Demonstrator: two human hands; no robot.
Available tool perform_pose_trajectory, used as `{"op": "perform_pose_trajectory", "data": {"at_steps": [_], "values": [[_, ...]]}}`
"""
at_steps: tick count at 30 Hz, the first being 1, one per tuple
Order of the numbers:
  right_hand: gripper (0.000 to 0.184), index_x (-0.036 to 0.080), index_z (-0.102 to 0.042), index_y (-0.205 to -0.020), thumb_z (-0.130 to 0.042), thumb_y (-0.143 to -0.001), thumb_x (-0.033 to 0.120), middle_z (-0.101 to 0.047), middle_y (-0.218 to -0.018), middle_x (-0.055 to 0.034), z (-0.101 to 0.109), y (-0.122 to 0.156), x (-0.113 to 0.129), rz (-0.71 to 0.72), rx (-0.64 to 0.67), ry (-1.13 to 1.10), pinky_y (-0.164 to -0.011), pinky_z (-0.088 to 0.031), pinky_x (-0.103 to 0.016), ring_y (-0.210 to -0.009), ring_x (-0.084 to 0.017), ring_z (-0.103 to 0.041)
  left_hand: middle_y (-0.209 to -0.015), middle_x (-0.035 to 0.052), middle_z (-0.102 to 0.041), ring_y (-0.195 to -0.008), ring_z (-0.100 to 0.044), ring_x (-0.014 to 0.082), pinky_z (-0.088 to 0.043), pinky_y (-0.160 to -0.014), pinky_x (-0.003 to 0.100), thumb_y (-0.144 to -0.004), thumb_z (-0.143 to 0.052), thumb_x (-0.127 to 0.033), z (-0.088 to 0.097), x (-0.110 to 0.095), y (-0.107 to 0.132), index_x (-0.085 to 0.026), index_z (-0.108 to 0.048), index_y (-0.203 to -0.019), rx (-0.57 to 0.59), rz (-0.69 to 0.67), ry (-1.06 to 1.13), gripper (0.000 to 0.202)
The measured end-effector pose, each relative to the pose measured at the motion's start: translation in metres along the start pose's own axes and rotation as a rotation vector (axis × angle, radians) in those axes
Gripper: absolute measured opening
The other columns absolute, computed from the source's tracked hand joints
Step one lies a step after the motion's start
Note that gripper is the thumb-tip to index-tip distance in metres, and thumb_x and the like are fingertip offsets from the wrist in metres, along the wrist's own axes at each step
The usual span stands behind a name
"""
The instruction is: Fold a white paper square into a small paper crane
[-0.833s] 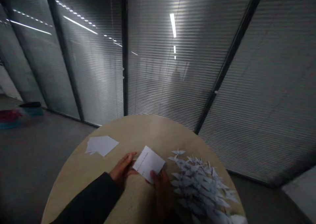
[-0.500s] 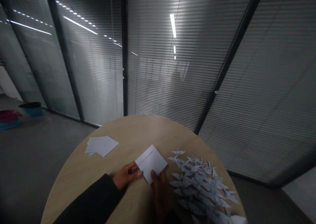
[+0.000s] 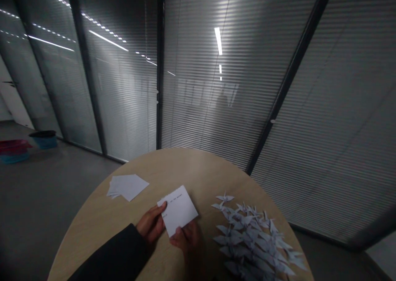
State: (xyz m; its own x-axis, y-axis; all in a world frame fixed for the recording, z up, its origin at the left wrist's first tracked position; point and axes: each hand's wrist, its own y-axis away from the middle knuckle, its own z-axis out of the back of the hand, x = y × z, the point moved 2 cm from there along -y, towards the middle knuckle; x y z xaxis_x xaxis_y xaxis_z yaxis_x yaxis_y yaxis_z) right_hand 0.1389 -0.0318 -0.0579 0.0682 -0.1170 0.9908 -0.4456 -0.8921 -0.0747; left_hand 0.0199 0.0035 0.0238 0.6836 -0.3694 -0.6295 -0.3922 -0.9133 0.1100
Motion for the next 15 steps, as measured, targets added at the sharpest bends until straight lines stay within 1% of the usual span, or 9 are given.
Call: {"op": "perform_pose_trajectory", "data": {"at_steps": [2, 4, 5, 7, 9, 10, 12, 14, 15], "values": [[0.064, 0.023, -0.042, -0.110, -0.068, -0.061, 0.055, -0.068, -0.078, -0.0037, 0.006, -0.004, 0.007, 0.019, -0.028, -0.108, -0.048, -0.057, -0.035, -0.064, -0.025, -0.069, -0.098, 0.0183, -0.073, -0.098, -0.067, 0.0278, -0.048, -0.094, 0.038, -0.083, -0.057, -0.011, 0.003, -0.003, -0.003, -0.001, -0.059, -0.115, -0.007, 0.009, 0.051, 0.033], [0.068, 0.023, -0.039, -0.119, -0.067, -0.065, 0.053, -0.067, -0.087, -0.0061, 0.016, -0.008, 0.019, 0.153, -0.032, -0.086, -0.058, -0.058, -0.037, -0.076, -0.025, -0.069, -0.101, 0.0195, -0.072, -0.097, -0.068, 0.0281, -0.047, -0.096, 0.039, -0.084, -0.053, -0.009, 0.007, -0.003, -0.006, 0.000, -0.052, -0.123, 0.002, 0.028, 0.093, 0.039], [0.067, 0.022, -0.037, -0.123, -0.064, -0.069, 0.052, -0.065, -0.096, -0.0096, 0.021, -0.009, 0.026, 0.241, -0.038, -0.017, -0.066, -0.059, -0.039, -0.085, -0.026, -0.068, -0.102, 0.0199, -0.072, -0.097, -0.068, 0.0283, -0.046, -0.097, 0.040, -0.085, -0.052, -0.008, 0.008, -0.004, -0.007, 0.000, -0.049, -0.126, 0.006, 0.038, 0.110, 0.042], [0.062, 0.020, -0.036, -0.129, -0.058, -0.078, 0.046, -0.057, -0.119, -0.0164, 0.030, -0.008, 0.041, 0.436, -0.043, 0.213, -0.082, -0.055, -0.044, -0.107, -0.029, -0.059, -0.103, 0.0202, -0.072, -0.097, -0.068, 0.0287, -0.045, -0.097, 0.041, -0.085, -0.050, -0.008, 0.009, -0.004, -0.007, 0.001, -0.044, -0.130, 0.012, 0.060, 0.133, 0.046], [0.056, 0.021, -0.039, -0.130, -0.057, -0.081, 0.041, -0.051, -0.130, -0.0164, 0.033, -0.003, 0.054, 0.638, -0.036, 0.496, -0.094, -0.047, -0.051, -0.118, -0.031, -0.051, -0.103, 0.0206, -0.072, -0.098, -0.068, 0.0294, -0.044, -0.098, 0.042, -0.086, -0.049, -0.010, 0.009, -0.004, -0.006, 0.001, -0.041, -0.133, 0.021, 0.086, 0.144, 0.049], [0.052, 0.022, -0.040, -0.130, -0.055, -0.083, 0.038, -0.050, -0.131, -0.0151, 0.034, 0.001, 0.060, 0.747, -0.032, 0.608, -0.096, -0.044, -0.053, -0.121, -0.032, -0.048, -0.103, 0.0211, -0.071, -0.098, -0.067, 0.0299, -0.044, -0.098, 0.043, -0.086, -0.049, -0.011, 0.008, -0.004, -0.005, 0.001, -0.041, -0.133, 0.033, 0.102, 0.149, 0.049], [0.046, 0.024, -0.044, -0.129, -0.053, -0.085, 0.032, -0.049, -0.133, -0.0132, 0.031, 0.008, 0.068, 0.934, 0.018, 0.780, -0.095, -0.044, -0.054, -0.123, -0.032, -0.046, -0.106, 0.0223, -0.070, -0.100, -0.066, 0.0310, -0.042, -0.098, 0.043, -0.086, -0.049, -0.014, 0.006, -0.005, -0.004, 0.002, -0.040, -0.133, 0.073, 0.137, 0.156, 0.050], [0.040, 0.024, -0.049, -0.123, -0.056, -0.084, 0.028, -0.048, -0.133, -0.0112, 0.028, 0.014, 0.073, 1.023, 0.048, 0.868, -0.095, -0.044, -0.051, -0.125, -0.031, -0.043, -0.109, 0.0233, -0.068, -0.103, -0.065, 0.0321, -0.041, -0.099, 0.044, -0.085, -0.049, -0.016, 0.003, -0.005, -0.002, 0.003, -0.042, -0.132, 0.133, 0.172, 0.164, 0.051], [0.037, 0.025, -0.051, -0.119, -0.058, -0.083, 0.026, -0.048, -0.133, -0.0101, 0.026, 0.016, 0.075, 1.050, 0.087, 0.898, -0.096, -0.044, -0.051, -0.126, -0.030, -0.042, -0.111, 0.0234, -0.068, -0.104, -0.064, 0.0325, -0.040, -0.099, 0.044, -0.085, -0.050, -0.017, 0.002, -0.005, -0.001, 0.003, -0.042, -0.131, 0.169, 0.186, 0.170, 0.051]]}}
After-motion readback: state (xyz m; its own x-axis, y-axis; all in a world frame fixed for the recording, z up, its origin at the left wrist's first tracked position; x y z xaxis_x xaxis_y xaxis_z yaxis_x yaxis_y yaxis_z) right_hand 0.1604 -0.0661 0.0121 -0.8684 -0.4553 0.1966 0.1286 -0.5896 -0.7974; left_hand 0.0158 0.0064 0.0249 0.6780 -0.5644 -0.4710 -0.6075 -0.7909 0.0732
